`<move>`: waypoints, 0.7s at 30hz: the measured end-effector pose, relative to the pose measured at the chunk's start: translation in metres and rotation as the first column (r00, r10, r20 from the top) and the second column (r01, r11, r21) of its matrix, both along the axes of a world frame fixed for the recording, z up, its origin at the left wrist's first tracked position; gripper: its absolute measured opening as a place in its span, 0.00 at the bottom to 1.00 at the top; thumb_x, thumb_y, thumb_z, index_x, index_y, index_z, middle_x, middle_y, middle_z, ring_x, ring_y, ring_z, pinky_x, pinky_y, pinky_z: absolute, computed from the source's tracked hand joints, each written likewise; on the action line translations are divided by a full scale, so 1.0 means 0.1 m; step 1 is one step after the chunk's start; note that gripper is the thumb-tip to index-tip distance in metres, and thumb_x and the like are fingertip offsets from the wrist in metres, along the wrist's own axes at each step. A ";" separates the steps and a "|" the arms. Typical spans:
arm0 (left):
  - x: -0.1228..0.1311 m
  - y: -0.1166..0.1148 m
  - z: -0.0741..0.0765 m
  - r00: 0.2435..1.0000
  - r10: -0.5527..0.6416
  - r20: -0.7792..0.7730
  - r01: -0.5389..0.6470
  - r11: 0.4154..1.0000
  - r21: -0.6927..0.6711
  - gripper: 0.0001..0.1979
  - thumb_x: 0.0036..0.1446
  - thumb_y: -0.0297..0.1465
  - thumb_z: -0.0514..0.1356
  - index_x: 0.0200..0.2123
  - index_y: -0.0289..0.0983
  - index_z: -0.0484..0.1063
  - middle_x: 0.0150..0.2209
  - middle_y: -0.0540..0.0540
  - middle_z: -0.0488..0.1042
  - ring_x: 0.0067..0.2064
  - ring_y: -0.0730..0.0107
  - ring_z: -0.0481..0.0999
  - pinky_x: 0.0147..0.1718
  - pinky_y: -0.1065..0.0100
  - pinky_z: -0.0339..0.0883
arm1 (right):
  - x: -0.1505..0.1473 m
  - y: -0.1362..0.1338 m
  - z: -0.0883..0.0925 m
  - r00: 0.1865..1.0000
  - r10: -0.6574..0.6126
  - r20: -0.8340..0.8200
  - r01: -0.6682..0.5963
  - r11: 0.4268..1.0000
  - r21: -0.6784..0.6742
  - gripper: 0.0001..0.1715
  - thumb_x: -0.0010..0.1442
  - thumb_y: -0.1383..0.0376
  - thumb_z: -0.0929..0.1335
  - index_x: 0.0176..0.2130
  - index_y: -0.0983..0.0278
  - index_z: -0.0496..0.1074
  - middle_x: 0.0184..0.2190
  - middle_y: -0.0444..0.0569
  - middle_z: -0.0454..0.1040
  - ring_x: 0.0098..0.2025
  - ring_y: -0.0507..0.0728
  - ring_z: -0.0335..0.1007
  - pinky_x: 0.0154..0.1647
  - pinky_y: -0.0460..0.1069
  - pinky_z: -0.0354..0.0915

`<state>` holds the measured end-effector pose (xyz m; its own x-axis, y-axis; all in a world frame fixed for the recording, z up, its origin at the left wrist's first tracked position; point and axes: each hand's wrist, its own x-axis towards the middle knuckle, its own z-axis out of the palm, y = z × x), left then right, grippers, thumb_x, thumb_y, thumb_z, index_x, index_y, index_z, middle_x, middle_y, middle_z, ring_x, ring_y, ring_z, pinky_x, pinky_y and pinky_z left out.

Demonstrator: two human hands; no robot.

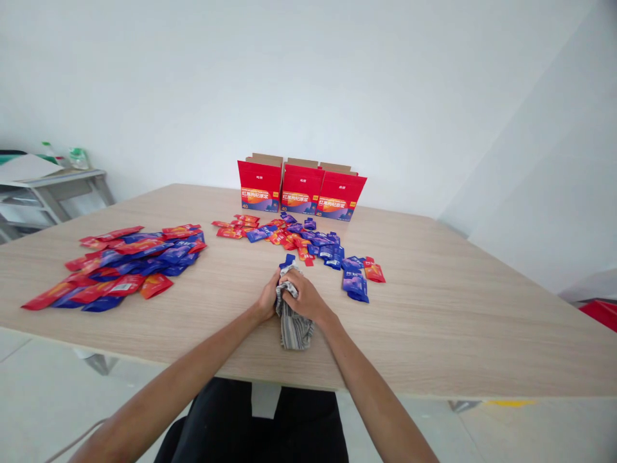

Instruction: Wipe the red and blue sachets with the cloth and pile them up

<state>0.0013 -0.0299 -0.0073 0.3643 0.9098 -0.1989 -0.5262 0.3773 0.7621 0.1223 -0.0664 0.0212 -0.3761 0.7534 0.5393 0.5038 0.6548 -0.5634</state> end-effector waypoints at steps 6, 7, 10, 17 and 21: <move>0.01 -0.06 -0.06 0.999 -0.044 -0.021 0.046 0.991 0.124 0.17 0.58 0.45 0.62 0.41 0.37 0.78 0.44 0.43 0.82 0.56 0.55 0.74 0.60 0.60 0.61 | 0.02 0.01 0.02 0.961 -0.228 -0.156 0.242 0.967 0.075 0.07 0.60 0.68 0.64 0.39 0.60 0.69 0.40 0.49 0.69 0.42 0.57 0.68 0.45 0.50 0.66; 0.03 -0.08 -0.07 0.998 -0.051 -0.022 0.054 0.986 0.158 0.17 0.58 0.44 0.63 0.43 0.37 0.78 0.46 0.44 0.81 0.58 0.55 0.73 0.62 0.60 0.59 | 0.04 0.02 0.03 0.941 -0.265 -0.212 0.291 0.952 0.098 0.06 0.60 0.68 0.64 0.39 0.60 0.69 0.39 0.49 0.69 0.41 0.58 0.67 0.44 0.50 0.65; 0.06 -0.13 -0.07 0.996 -0.086 0.010 0.082 0.979 0.187 0.16 0.59 0.42 0.63 0.43 0.37 0.79 0.46 0.44 0.81 0.59 0.55 0.72 0.63 0.61 0.56 | 0.07 0.03 0.04 0.900 -0.307 -0.310 0.362 0.922 0.136 0.04 0.61 0.68 0.64 0.37 0.61 0.68 0.37 0.49 0.67 0.41 0.58 0.66 0.44 0.50 0.64; 0.00 -0.02 0.00 0.994 0.061 0.086 -0.059 0.998 -0.026 0.17 0.58 0.43 0.63 0.34 0.33 0.77 0.34 0.43 0.81 0.44 0.59 0.80 0.51 0.63 0.69 | -0.02 0.01 -0.02 0.999 -0.026 -0.038 0.027 0.999 0.035 0.09 0.57 0.72 0.65 0.38 0.60 0.69 0.39 0.47 0.70 0.42 0.57 0.68 0.44 0.50 0.64; -0.06 0.05 0.04 0.975 0.156 0.161 -0.146 0.987 -0.070 0.19 0.63 0.43 0.56 0.32 0.34 0.75 0.28 0.45 0.79 0.33 0.64 0.79 0.41 0.65 0.73 | -0.08 -0.01 -0.05 0.998 0.062 0.029 -0.062 0.998 0.007 0.12 0.54 0.73 0.65 0.38 0.60 0.70 0.40 0.47 0.70 0.41 0.56 0.69 0.43 0.50 0.65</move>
